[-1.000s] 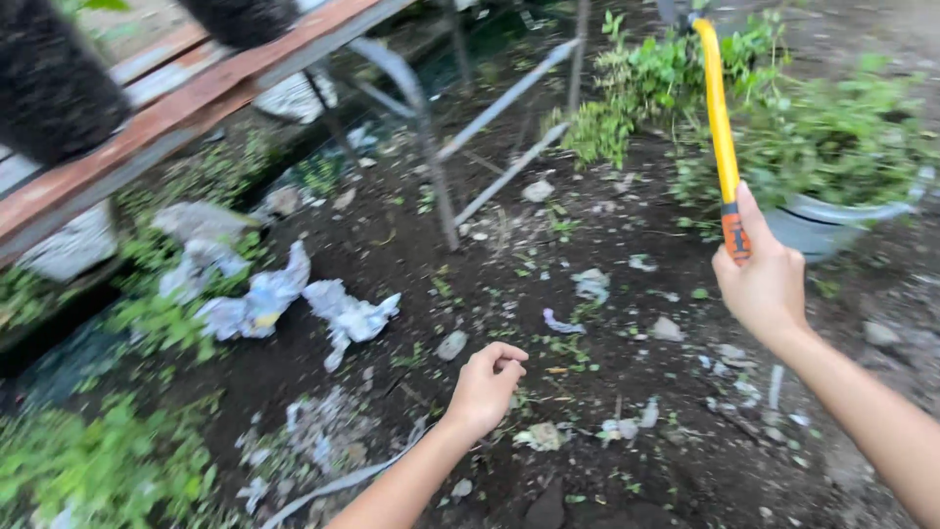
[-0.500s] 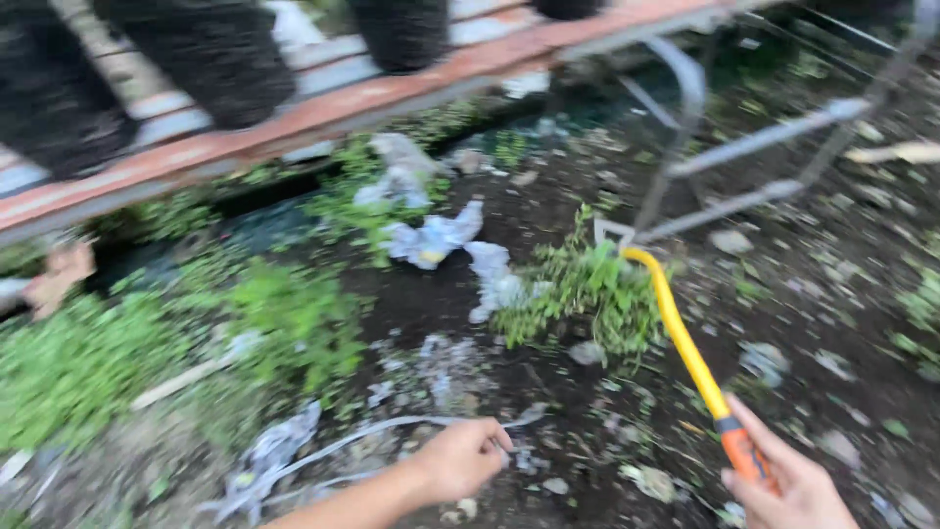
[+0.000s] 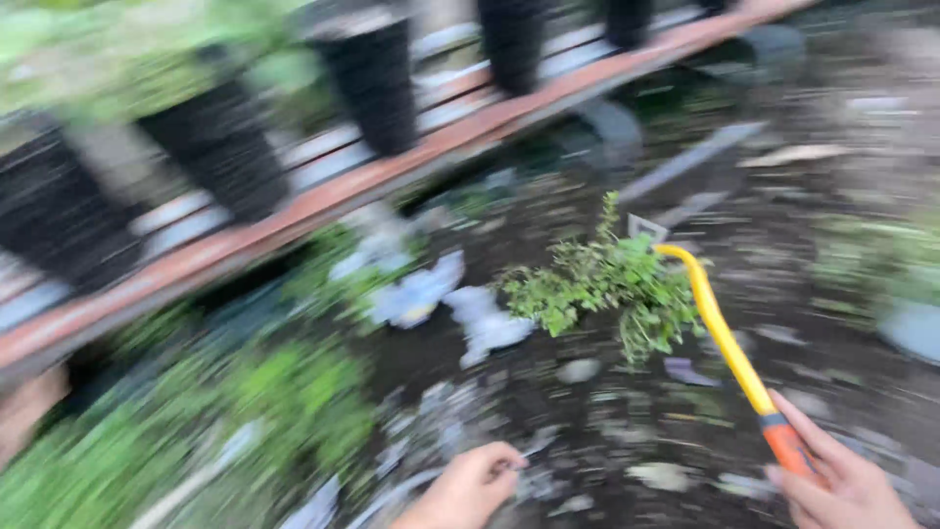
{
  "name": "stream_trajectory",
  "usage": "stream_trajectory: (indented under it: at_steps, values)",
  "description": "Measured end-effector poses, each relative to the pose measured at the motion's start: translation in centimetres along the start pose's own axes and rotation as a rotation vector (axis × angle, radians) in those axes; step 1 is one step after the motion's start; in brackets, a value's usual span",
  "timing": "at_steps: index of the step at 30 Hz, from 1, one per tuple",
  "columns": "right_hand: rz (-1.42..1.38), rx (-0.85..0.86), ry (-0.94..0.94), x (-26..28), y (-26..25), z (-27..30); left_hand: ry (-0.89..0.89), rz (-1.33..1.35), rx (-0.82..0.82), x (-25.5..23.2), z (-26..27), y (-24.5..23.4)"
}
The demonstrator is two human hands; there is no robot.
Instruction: Weeding a garden area and a potted plant using a hand rake.
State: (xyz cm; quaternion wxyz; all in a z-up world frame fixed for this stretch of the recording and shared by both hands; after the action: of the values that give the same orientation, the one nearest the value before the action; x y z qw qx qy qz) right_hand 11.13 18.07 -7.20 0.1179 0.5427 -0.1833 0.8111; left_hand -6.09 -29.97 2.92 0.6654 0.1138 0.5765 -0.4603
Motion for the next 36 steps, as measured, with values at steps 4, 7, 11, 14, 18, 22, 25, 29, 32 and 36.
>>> stream_trajectory:
  at_steps: [4,7,11,14,18,22,25,29,32,36]
  values:
    - [0.131,-0.279,-0.199,6.2,-10.9,3.6,0.037,-0.011,0.116,-4.1,-8.5,3.8]
    - [0.482,-0.570,-0.352,14.6,-16.7,4.9,0.083,0.040,0.173,-11.0,-13.6,7.9]
    - [0.676,-0.819,-0.249,16.5,-22.8,3.6,0.370,-0.128,0.177,-21.7,-20.4,13.7]
    - [0.717,-0.895,-0.266,15.7,-24.9,2.2,0.527,-0.262,0.191,-30.2,-24.1,17.9]
    - [0.683,-0.966,-0.154,14.5,-25.2,2.2,0.840,-0.431,0.106,-38.0,-30.2,23.2]
    - [0.546,-0.947,-0.084,14.7,-23.6,3.1,1.160,-0.616,-0.156,-44.8,-39.1,29.1]
    - [0.483,-0.931,-0.112,14.0,-22.5,3.2,1.271,-0.736,-0.264,-46.8,-46.5,34.8]
    - [0.470,-0.906,-0.140,15.4,-22.1,2.7,1.127,-0.897,-0.237,-45.3,-54.6,41.0]
    - [0.416,-0.901,0.031,16.2,-21.7,2.0,1.184,-0.870,-0.278,-47.2,-51.1,39.5]
    - [0.397,-0.942,0.049,15.1,-22.0,1.0,1.080,-0.842,-0.154,-45.7,-52.5,42.7]
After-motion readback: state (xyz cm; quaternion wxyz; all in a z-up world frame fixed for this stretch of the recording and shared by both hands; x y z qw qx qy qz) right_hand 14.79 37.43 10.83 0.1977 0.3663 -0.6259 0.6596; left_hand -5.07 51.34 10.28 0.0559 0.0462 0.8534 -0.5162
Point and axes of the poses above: each hand's wrist, its own z-axis away from the middle knuckle, its own y-axis out of the palm, x = y × z, the point moved 8 cm from there along -z, towards the middle knuckle, and after that the axes turned 2 degrees about -y, right-handed, at the moved point
